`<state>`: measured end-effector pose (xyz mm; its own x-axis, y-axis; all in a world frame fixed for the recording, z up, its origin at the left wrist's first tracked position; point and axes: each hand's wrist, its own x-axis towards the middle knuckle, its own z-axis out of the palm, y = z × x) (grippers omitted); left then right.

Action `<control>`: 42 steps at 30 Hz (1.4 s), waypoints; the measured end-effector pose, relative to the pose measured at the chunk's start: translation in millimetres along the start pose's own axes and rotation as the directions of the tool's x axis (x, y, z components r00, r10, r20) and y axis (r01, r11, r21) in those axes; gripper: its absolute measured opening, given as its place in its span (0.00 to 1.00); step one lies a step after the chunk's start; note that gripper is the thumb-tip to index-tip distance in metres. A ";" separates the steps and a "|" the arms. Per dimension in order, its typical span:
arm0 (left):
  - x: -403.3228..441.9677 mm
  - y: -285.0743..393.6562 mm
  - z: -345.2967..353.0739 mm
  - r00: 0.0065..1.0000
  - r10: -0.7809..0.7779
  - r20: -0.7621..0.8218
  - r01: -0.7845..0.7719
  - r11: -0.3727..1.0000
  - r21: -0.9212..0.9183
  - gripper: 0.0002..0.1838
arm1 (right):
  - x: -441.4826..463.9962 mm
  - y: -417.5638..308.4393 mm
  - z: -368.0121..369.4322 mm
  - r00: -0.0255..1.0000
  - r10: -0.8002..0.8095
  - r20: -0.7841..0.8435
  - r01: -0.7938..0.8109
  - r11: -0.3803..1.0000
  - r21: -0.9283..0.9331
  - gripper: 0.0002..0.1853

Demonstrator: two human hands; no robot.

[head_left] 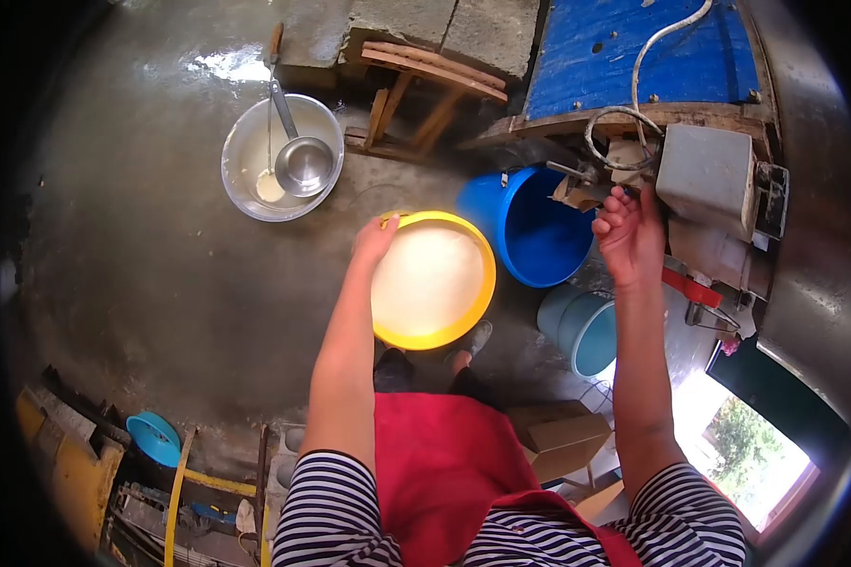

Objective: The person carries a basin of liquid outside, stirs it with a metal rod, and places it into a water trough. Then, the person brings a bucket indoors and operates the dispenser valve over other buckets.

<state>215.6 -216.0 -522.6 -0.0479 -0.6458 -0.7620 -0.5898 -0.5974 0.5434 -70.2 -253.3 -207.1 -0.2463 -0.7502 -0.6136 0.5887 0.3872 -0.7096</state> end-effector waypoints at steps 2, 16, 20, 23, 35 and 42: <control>-9.6 20.9 -18.0 1.000 -0.005 0.000 0.005 0.995 0.104 0.31 | -6.7 16.6 5.3 0.990 -0.135 0.043 0.134 0.991 0.026 0.19; -126.6 -28.6 -21.0 0.957 0.161 -0.241 -0.141 0.985 0.097 0.26 | -107.4 304.6 -13.1 0.960 0.167 0.223 0.130 0.438 -0.890 0.16; -188.5 -1.9 -2.0 0.973 -0.114 0.202 0.231 0.402 -0.886 0.04 | -118.9 338.4 -22.1 0.934 0.290 0.208 0.123 0.287 -0.950 0.21; -206.7 30.4 13.2 0.973 0.018 0.228 0.220 0.194 -0.956 0.04 | -132.2 288.3 -37.7 0.937 0.312 0.158 -0.114 0.700 -0.705 0.14; -230.0 42.9 -65.4 0.971 -0.090 0.223 0.233 0.116 -0.966 0.08 | -150.1 277.6 51.3 0.940 0.322 -0.115 -0.323 0.724 -0.610 0.18; -293.9 45.4 -234.3 0.967 -0.086 0.238 0.232 -0.079 -0.970 0.09 | -194.8 247.1 198.0 0.936 0.345 0.065 -0.086 0.406 -0.910 0.21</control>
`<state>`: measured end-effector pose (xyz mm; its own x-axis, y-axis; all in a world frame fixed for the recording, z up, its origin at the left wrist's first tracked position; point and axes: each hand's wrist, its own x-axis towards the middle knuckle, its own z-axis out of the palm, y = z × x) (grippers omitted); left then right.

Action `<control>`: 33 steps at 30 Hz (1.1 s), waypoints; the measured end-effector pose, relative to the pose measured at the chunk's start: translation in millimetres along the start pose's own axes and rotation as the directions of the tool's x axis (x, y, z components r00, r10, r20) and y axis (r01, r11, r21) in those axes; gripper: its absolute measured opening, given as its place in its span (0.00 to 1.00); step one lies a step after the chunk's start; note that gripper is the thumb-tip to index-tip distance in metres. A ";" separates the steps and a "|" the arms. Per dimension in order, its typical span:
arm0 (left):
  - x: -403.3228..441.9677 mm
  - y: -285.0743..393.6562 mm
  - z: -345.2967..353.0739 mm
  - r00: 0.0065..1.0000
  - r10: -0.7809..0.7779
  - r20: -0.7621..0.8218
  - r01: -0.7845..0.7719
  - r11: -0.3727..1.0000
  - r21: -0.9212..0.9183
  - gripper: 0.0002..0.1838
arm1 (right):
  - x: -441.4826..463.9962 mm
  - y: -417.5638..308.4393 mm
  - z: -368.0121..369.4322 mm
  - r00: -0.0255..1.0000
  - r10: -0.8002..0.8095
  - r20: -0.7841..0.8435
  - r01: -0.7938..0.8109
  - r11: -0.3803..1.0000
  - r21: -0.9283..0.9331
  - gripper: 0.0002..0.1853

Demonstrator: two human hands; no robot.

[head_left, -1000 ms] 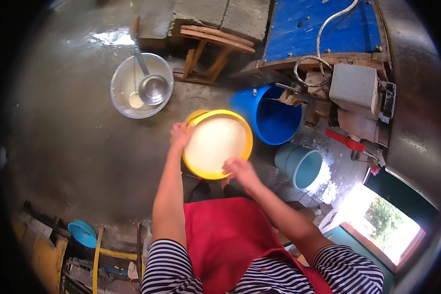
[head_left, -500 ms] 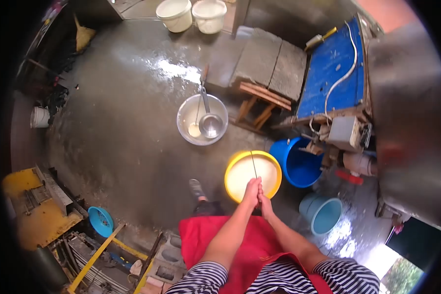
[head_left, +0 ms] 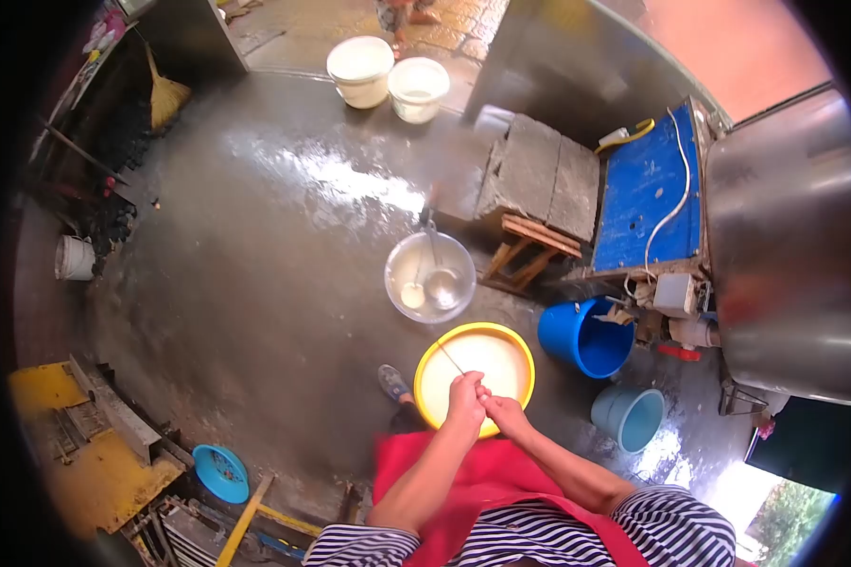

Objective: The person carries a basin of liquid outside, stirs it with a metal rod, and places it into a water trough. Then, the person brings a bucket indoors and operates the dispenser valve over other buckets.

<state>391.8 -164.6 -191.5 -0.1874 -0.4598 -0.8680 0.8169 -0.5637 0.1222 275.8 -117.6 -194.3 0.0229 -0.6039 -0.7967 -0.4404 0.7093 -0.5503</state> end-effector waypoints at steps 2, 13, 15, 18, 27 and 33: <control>-26.7 48.7 -1.9 0.999 0.035 -0.015 -0.036 0.997 -0.068 0.08 | -9.3 -49.9 23.0 0.996 -0.057 0.071 0.058 0.998 -0.007 0.22; -147.2 315.8 5.7 0.910 0.403 -0.099 -0.414 0.873 -0.257 0.07 | -3.9 -328.1 136.3 0.632 -0.575 0.518 0.722 0.681 -0.125 0.14; -161.3 366.6 11.5 0.885 0.463 -0.053 -0.458 0.841 -0.289 0.07 | 8.1 -388.4 153.4 0.676 -0.455 0.580 0.608 0.789 -0.090 0.20; -174.1 448.3 12.1 0.813 0.581 -0.033 -0.540 0.732 -0.415 0.07 | 45.3 -469.1 192.4 0.504 -0.541 0.673 0.791 0.602 -0.109 0.23; -116.8 672.4 88.5 0.702 0.689 -0.182 -0.677 0.564 -0.473 0.08 | 144.2 -711.8 230.6 0.493 -0.468 0.734 0.813 0.547 -0.198 0.24; -26.1 822.6 125.8 0.767 0.631 -0.119 -0.620 0.679 -0.392 0.10 | 265.6 -837.4 251.3 0.510 -0.553 0.659 0.840 0.486 -0.242 0.24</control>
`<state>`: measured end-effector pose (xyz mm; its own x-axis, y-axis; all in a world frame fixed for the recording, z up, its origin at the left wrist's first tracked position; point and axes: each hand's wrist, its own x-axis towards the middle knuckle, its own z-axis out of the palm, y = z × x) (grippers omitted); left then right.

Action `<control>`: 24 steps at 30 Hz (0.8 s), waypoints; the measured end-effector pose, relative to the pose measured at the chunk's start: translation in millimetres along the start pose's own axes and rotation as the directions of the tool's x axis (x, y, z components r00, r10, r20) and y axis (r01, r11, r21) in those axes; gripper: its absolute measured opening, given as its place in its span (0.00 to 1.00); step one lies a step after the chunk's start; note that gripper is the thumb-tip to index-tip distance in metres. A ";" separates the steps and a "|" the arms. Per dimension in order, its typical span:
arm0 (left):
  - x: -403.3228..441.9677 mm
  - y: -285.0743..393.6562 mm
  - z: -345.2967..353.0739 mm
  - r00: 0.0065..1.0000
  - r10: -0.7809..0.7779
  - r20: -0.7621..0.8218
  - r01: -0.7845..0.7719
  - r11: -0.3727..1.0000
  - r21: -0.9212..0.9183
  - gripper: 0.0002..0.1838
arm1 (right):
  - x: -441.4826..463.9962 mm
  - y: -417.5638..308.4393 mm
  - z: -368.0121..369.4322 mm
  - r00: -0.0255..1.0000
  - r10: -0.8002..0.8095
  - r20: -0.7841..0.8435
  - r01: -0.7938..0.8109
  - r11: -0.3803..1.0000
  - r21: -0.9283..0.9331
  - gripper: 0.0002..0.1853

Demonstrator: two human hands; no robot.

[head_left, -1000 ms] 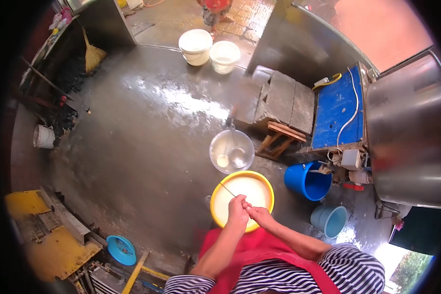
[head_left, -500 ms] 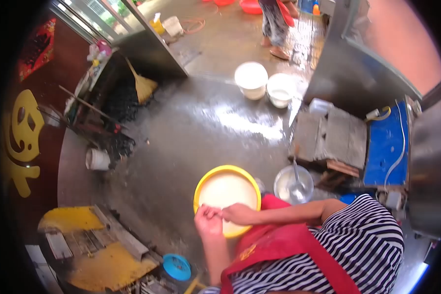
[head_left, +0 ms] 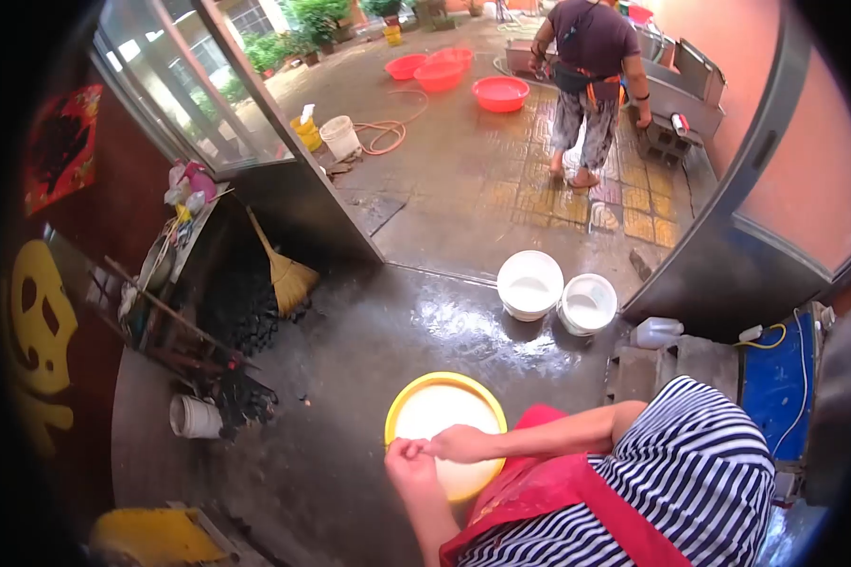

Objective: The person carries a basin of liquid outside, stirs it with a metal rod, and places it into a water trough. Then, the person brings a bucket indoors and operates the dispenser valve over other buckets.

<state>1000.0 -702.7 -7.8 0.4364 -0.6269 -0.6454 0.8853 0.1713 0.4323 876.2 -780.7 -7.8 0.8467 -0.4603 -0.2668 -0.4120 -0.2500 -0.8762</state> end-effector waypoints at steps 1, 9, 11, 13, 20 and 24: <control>19.9 6.9 14.2 1.000 -0.009 -0.011 0.009 1.000 0.024 0.10 | 15.4 -0.2 -9.2 0.998 0.055 0.008 -0.055 0.996 0.069 0.24; 165.0 4.3 222.7 0.995 -0.043 0.090 0.017 0.963 0.268 0.09 | 160.9 37.9 -179.6 0.995 0.065 -0.078 -0.055 0.991 0.121 0.24; 212.4 -9.7 270.8 0.986 -0.149 0.077 0.125 0.959 0.254 0.09 | 163.5 39.3 -240.8 0.982 0.126 -0.140 -0.106 0.984 0.145 0.24; 275.8 -4.8 289.9 0.965 -0.260 0.040 0.246 0.944 0.219 0.08 | 205.1 52.9 -271.7 0.967 0.215 -0.136 -0.184 0.960 0.209 0.22; 427.8 -29.4 433.7 0.903 -0.421 0.089 0.374 0.870 0.323 0.08 | 312.8 100.6 -418.7 0.876 0.371 -0.309 -0.297 0.919 0.261 0.23; 483.3 -30.1 496.3 0.924 -0.367 0.109 0.276 0.837 0.473 0.07 | 364.5 119.3 -473.6 0.813 0.371 -0.449 -0.236 0.915 0.328 0.23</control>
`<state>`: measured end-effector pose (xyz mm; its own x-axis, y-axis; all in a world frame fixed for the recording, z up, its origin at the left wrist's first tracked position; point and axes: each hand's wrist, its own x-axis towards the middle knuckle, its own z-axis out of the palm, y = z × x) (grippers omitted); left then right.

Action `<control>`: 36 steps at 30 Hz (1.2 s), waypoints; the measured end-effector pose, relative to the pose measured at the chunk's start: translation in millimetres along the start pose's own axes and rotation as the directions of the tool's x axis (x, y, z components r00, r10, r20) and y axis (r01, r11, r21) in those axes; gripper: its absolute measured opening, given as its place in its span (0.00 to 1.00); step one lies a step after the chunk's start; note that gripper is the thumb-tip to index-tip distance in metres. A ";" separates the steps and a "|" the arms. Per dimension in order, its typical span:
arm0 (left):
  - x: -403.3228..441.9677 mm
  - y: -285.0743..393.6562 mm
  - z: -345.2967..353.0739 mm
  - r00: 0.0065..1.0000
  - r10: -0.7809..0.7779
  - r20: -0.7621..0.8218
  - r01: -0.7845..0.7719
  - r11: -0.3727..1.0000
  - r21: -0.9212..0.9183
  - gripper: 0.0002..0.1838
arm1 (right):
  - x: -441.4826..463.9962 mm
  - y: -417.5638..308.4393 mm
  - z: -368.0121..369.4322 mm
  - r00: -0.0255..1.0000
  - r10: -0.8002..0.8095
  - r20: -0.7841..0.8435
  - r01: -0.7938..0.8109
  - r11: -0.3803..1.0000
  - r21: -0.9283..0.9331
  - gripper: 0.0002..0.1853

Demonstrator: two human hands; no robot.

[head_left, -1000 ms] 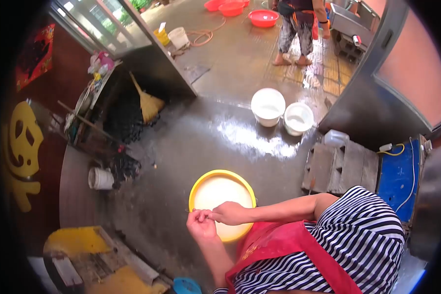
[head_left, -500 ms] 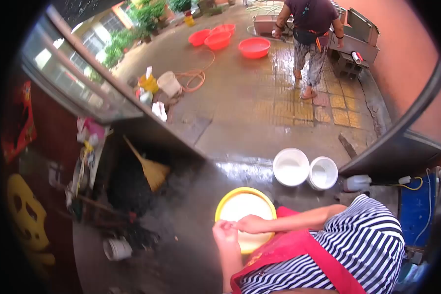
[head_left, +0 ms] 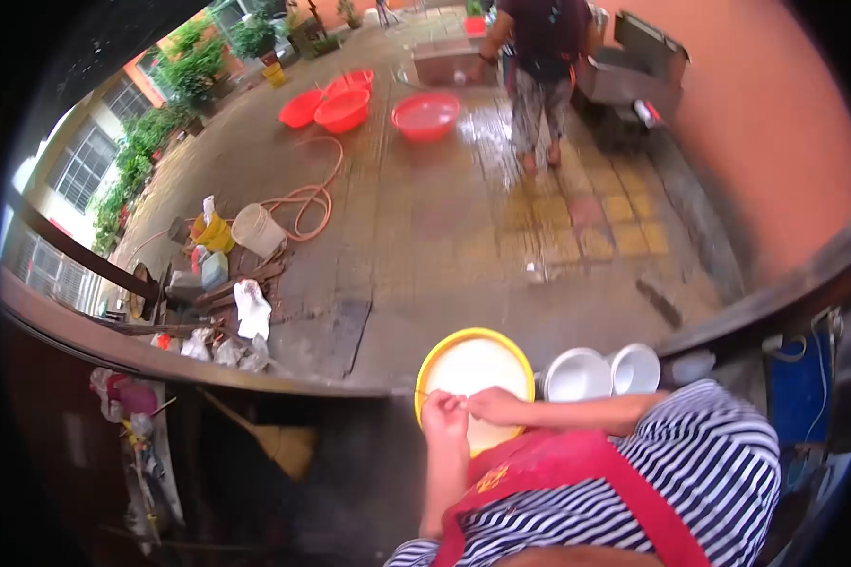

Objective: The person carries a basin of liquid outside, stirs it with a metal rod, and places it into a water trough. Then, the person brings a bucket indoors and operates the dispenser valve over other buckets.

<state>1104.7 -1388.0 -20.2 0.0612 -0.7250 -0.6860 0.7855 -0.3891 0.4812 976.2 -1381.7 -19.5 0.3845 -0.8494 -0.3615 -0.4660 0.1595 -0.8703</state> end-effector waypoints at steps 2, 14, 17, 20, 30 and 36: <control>48.6 34.6 35.3 0.979 -0.182 0.089 0.185 0.982 -0.032 0.06 | 41.2 -20.0 -26.6 0.999 0.028 -0.021 -0.031 0.991 -0.133 0.21; 298.6 173.0 250.1 0.979 -0.180 0.099 0.166 0.976 0.139 0.04 | 334.4 -63.3 -185.7 0.978 0.100 -0.186 -0.070 0.985 0.160 0.23; 361.5 215.5 284.6 0.967 -0.206 0.150 0.189 0.975 0.115 0.04 | 414.5 -78.5 -220.4 0.963 0.100 -0.250 -0.065 0.987 0.144 0.23; 455.1 246.8 319.2 0.955 -0.234 0.184 0.220 0.971 0.091 0.05 | 501.7 -78.2 -248.1 0.951 0.092 -0.294 -0.047 0.986 0.157 0.23; 739.4 373.0 466.2 0.955 -0.234 0.179 0.196 0.959 0.205 0.07 | 825.2 -88.4 -367.8 0.941 0.105 -0.321 -0.057 0.986 0.156 0.24; 875.6 438.9 560.9 0.970 -0.175 0.167 0.149 0.976 0.159 0.08 | 991.4 -105.1 -458.6 0.957 0.080 -0.279 -0.056 0.994 0.092 0.23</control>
<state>1157.6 -2512.4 -103.5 -0.1813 -0.7300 -0.6589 0.6779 -0.5782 0.4541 1040.9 -2471.3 -133.0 0.1087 -0.9404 -0.3222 -0.4118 0.2524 -0.8756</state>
